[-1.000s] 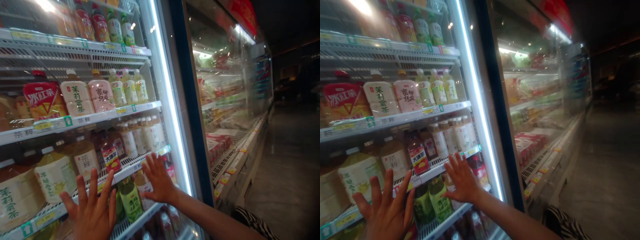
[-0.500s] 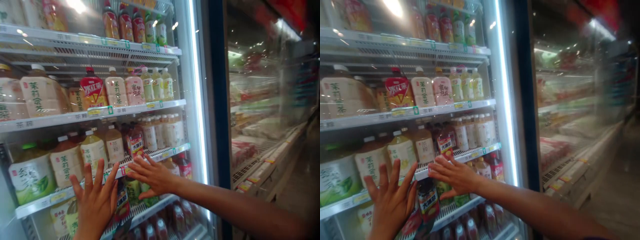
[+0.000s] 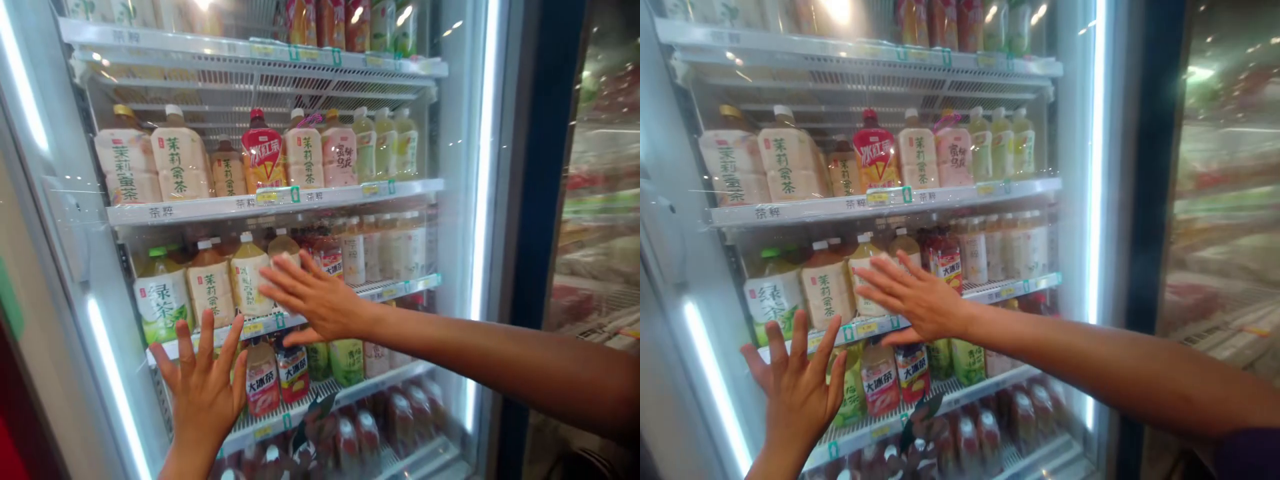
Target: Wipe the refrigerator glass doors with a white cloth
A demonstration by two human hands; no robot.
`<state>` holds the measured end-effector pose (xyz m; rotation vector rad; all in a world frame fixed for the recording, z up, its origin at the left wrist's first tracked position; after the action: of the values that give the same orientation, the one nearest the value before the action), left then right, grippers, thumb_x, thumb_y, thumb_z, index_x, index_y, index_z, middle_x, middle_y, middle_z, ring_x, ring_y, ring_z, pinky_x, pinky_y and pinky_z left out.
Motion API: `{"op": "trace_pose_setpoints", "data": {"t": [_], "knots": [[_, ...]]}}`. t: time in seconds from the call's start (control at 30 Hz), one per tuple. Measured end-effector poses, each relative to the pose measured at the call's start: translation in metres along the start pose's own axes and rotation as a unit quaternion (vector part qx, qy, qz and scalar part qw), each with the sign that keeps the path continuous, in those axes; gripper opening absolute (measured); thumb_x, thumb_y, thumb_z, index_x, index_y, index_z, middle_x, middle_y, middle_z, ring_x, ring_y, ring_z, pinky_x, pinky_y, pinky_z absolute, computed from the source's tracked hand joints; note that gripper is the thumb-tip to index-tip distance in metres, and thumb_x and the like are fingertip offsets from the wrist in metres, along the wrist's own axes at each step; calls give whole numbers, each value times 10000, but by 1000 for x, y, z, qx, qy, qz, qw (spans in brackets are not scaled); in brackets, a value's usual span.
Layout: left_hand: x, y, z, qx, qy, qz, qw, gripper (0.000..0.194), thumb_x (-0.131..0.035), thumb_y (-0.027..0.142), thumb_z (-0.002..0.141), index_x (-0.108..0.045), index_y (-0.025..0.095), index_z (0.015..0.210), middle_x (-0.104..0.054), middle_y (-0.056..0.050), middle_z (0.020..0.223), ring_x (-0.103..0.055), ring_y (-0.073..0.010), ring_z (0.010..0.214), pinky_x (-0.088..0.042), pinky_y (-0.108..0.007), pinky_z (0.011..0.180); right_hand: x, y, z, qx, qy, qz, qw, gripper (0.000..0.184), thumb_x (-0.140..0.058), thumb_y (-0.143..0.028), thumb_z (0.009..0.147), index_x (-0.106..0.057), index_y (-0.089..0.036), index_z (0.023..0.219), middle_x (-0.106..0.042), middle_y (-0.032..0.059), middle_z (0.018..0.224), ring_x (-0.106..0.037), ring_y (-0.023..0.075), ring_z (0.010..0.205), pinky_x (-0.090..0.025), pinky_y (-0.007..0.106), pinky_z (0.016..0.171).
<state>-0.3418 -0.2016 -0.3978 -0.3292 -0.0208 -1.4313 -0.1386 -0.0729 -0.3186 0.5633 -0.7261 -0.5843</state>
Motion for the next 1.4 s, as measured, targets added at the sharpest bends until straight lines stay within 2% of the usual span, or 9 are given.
{"op": "trace_pose_setpoints", "data": {"t": [0.1,0.3,0.47,0.67,0.77,0.9,1.1,1.3,1.4], "knots": [[5,-14,-10,14,-5,6,1000,779,-625,276,959,-252,370,1636,-22,-11,1777,61,-314,1644,86,-666,1300,-6,-13,20,-47,-10,17,999,993,-484,-838,910,-222,-254,1670,-233,4,1754,-74,300,1646,-149,599,1336],[19,-35,-25,-3,-33,26,999,808,-628,254,962,-212,323,1651,25,-34,1779,124,-290,1638,134,-618,1294,-23,-78,16,160,-130,-27,978,818,-504,-702,978,-302,-281,1650,-218,-115,1745,-79,134,1640,-194,340,1340],[31,-48,-29,7,-37,46,998,803,-619,218,963,-216,301,1653,15,-45,1781,131,-278,1637,140,-591,1297,-18,-68,41,16,-56,-16,998,954,-478,-723,969,-193,-149,1675,-175,29,1765,-32,271,1649,-167,541,1342],[39,-50,-35,8,-61,58,996,797,-612,214,968,-216,301,1654,24,-49,1782,152,-265,1634,151,-558,1298,-35,-91,-5,169,-122,10,978,806,-631,-647,920,-378,-330,1617,-263,-156,1721,-60,121,1640,-209,325,1335],[43,-45,-34,-1,-64,60,996,810,-629,216,960,-218,302,1653,24,-49,1783,149,-265,1635,155,-541,1299,-24,-55,-10,87,-50,-28,995,893,-518,-731,952,-286,-234,1657,-229,-40,1751,-54,192,1648,-177,444,1345],[35,-26,-29,-11,-68,45,997,829,-640,212,953,-208,315,1654,39,-38,1782,138,-271,1638,162,-535,1301,-20,-26,-33,-30,34,-76,996,1016,-413,-812,943,-242,-115,1662,-233,117,1747,-36,340,1645,-64,637,1319],[1,33,-25,-46,-81,-25,995,792,-628,264,966,-230,339,1647,-15,-12,1780,69,-280,1649,107,-577,1320,-45,-64,-116,180,-56,-69,980,929,-564,-772,883,-393,-242,1626,-291,-54,1734,-121,237,1642,-241,406,1322],[-23,80,-9,-71,-77,-58,993,742,-609,297,977,-270,346,1635,-68,-3,1776,26,-296,1652,96,-604,1319,-17,1,-134,-71,35,-77,994,969,-482,-743,960,-288,-87,1647,-217,124,1751,12,317,1648,-10,557,1342],[-34,103,4,-86,-71,-67,991,740,-606,293,978,-269,343,1635,-65,1,1776,33,-294,1652,105,-606,1316,-22,-7,-173,-30,31,-52,998,907,-525,-725,946,-387,-128,1615,-225,86,1750,-15,307,1649,-16,532,1351]]}}
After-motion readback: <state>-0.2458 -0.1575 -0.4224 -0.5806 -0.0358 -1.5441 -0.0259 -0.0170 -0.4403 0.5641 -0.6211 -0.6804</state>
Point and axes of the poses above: each hand's wrist, its own z-axis towards the middle knuckle, its own x-axis out of the back of the hand, y = z × x, the point moved 2 cm from there along z, towards the middle knuckle
